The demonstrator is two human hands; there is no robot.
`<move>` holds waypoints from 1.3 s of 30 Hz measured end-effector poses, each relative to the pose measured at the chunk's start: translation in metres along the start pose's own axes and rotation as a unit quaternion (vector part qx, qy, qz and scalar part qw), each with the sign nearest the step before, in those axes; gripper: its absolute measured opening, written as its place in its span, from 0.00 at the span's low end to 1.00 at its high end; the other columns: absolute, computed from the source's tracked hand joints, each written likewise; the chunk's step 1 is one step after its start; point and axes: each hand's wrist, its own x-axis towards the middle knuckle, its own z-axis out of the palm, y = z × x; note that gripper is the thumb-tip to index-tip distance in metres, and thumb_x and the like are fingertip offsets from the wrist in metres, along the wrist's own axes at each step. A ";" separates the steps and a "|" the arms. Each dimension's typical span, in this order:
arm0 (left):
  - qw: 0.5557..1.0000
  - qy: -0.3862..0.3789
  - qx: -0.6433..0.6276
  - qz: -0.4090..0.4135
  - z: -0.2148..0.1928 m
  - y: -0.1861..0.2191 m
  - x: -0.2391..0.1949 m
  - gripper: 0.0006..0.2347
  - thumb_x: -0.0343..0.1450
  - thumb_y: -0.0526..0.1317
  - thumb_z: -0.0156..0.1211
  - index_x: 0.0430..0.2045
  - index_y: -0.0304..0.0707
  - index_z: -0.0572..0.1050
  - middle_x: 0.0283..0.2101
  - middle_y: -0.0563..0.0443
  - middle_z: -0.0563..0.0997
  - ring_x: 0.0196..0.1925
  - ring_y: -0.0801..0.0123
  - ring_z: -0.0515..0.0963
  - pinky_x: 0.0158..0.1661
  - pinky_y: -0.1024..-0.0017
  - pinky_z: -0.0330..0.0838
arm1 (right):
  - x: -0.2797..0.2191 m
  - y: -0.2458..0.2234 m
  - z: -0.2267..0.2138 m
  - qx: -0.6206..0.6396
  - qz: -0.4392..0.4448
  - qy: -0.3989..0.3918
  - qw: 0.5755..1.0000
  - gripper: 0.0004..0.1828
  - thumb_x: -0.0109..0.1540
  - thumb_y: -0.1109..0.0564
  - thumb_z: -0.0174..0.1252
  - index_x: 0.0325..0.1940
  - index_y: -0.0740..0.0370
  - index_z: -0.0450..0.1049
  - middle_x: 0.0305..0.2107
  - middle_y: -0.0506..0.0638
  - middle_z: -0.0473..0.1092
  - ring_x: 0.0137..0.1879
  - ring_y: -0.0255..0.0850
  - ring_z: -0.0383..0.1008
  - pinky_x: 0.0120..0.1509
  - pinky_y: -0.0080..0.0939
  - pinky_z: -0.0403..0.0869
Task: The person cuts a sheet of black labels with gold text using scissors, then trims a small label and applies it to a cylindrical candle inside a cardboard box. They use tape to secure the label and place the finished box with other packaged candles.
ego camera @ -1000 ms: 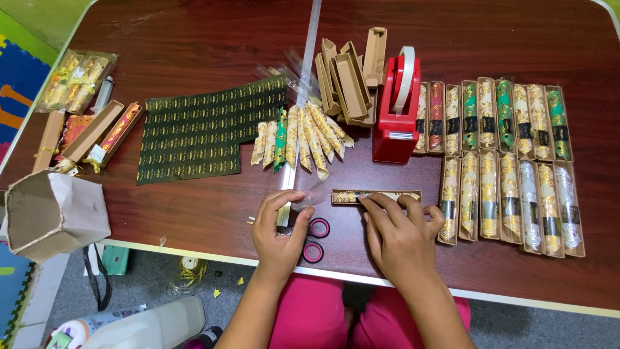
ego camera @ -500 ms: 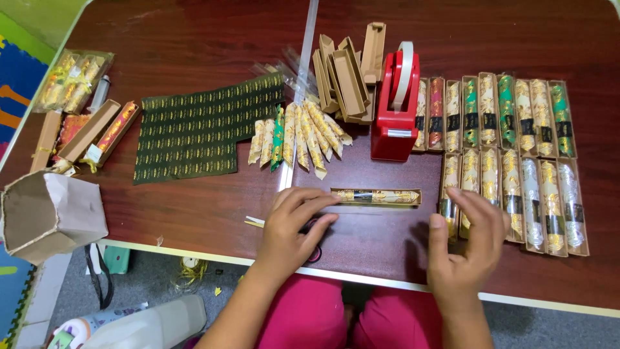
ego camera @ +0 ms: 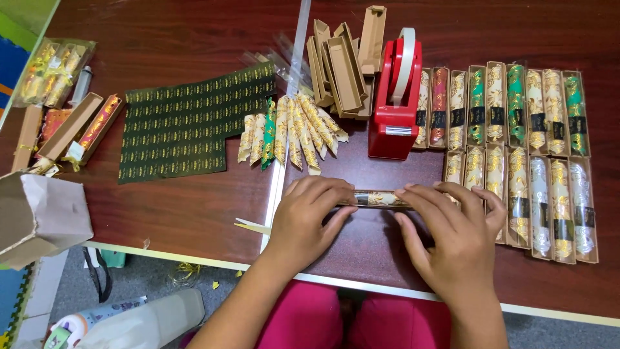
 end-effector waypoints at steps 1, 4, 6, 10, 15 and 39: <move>1.000 -0.002 -0.001 0.000 -0.001 -0.001 0.001 0.03 0.73 0.38 0.65 0.37 0.44 0.78 0.45 0.56 0.82 0.46 0.62 0.78 0.48 0.64 0.68 | 0.001 0.000 0.002 0.000 0.001 -0.001 1.000 0.13 0.63 0.52 0.67 0.52 0.50 0.80 0.48 0.41 0.79 0.58 0.46 0.72 0.70 0.52 0.55; 1.000 0.002 -0.020 -0.004 -0.003 -0.001 0.000 0.04 0.73 0.38 0.65 0.37 0.43 0.78 0.45 0.55 0.83 0.47 0.61 0.78 0.49 0.65 0.69 | 0.001 0.002 0.007 0.002 -0.005 0.000 1.000 0.11 0.64 0.53 0.67 0.51 0.50 0.80 0.47 0.39 0.79 0.57 0.45 0.72 0.71 0.54 0.54; 0.999 0.012 -0.038 0.011 -0.006 0.000 0.001 0.05 0.73 0.37 0.66 0.39 0.39 0.78 0.46 0.52 0.83 0.46 0.60 0.79 0.50 0.64 0.71 | -0.001 0.004 0.011 0.007 -0.004 0.002 1.000 0.10 0.64 0.53 0.67 0.50 0.52 0.81 0.46 0.40 0.79 0.57 0.45 0.72 0.71 0.54 0.53; 0.997 0.006 -0.071 -0.005 -0.010 0.000 0.000 0.05 0.73 0.32 0.62 0.42 0.35 0.78 0.46 0.46 0.82 0.49 0.58 0.80 0.53 0.64 0.73 | -0.003 0.007 0.016 0.005 0.003 0.003 1.000 0.10 0.65 0.52 0.67 0.50 0.50 0.81 0.47 0.39 0.79 0.57 0.46 0.73 0.72 0.55 0.53; 0.998 0.005 -0.070 0.002 -0.005 -0.006 -0.003 0.06 0.73 0.30 0.61 0.43 0.34 0.78 0.46 0.47 0.82 0.49 0.56 0.80 0.57 0.58 0.74 | -0.006 0.007 0.021 -0.017 0.003 -0.002 1.000 0.10 0.65 0.51 0.67 0.50 0.51 0.82 0.47 0.39 0.79 0.57 0.46 0.72 0.73 0.56 0.52; 0.999 -0.023 -0.024 -0.011 0.001 -0.010 -0.004 0.07 0.74 0.32 0.59 0.44 0.39 0.78 0.47 0.52 0.82 0.48 0.57 0.78 0.54 0.60 0.70 | -0.004 0.001 0.025 -0.109 0.008 -0.036 0.993 0.09 0.66 0.50 0.66 0.51 0.45 0.82 0.45 0.35 0.78 0.55 0.45 0.74 0.72 0.58 0.51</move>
